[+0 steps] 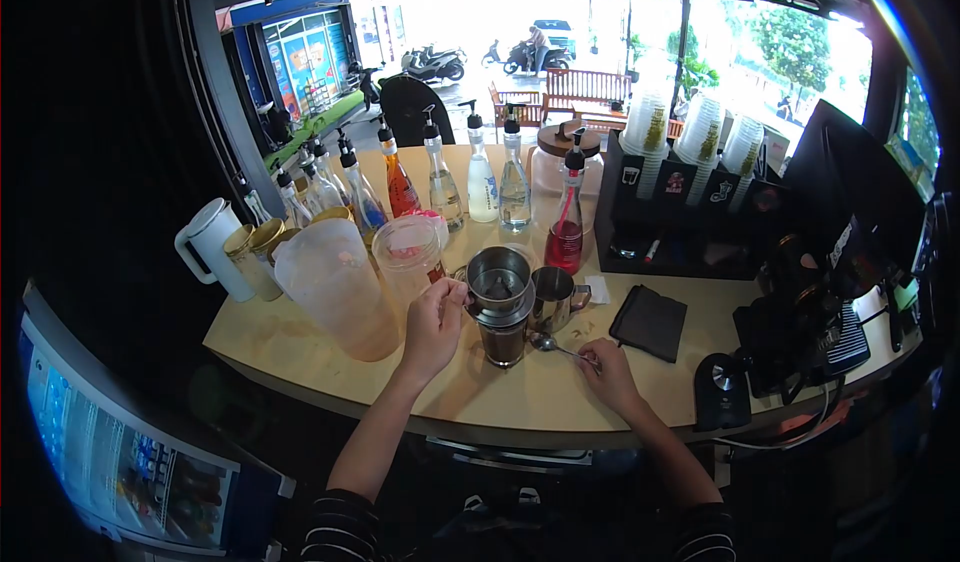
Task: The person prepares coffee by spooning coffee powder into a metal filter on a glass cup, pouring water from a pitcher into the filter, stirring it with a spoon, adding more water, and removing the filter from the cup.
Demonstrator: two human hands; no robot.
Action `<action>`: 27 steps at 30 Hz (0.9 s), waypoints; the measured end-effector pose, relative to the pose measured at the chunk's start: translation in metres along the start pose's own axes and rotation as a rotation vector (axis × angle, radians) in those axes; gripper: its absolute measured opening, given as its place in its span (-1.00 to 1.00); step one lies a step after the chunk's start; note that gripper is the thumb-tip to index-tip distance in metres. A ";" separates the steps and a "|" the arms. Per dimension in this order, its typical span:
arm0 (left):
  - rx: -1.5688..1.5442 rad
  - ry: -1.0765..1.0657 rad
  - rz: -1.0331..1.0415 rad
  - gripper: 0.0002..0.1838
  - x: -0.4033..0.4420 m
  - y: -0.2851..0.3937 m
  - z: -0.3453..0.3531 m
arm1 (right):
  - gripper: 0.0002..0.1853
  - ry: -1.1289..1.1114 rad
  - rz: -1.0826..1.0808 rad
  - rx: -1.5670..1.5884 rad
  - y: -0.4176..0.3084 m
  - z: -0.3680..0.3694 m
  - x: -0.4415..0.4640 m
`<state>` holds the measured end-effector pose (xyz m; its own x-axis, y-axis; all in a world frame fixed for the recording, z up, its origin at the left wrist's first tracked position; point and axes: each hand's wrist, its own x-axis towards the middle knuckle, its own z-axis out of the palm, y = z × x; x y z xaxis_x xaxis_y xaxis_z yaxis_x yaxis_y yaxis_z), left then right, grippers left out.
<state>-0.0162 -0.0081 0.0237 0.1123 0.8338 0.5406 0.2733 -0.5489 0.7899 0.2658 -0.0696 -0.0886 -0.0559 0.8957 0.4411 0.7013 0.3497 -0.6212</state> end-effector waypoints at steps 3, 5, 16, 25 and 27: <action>-0.036 -0.005 0.004 -0.67 -0.006 -0.002 0.003 | -0.84 -0.004 -0.012 -0.007 -0.001 0.000 -0.002; -0.048 0.002 0.012 -0.67 -0.009 -0.011 0.006 | -0.84 -0.010 -0.026 -0.015 0.002 0.002 -0.003; 0.005 -0.005 0.069 -0.78 -0.012 -0.006 0.000 | -0.83 0.007 -0.054 -0.061 -0.001 0.001 -0.004; 0.096 0.457 -0.090 -0.15 -0.052 -0.066 -0.005 | -0.82 0.216 -0.148 -0.008 -0.020 -0.008 0.010; 0.157 0.419 -0.098 -0.06 -0.047 -0.088 0.002 | -0.83 0.253 -0.200 -0.024 -0.039 -0.019 0.023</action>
<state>-0.0434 0.0010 -0.0720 -0.3083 0.7681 0.5613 0.4085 -0.4260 0.8073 0.2509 -0.0676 -0.0421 -0.0178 0.7122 0.7018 0.7112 0.5023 -0.4917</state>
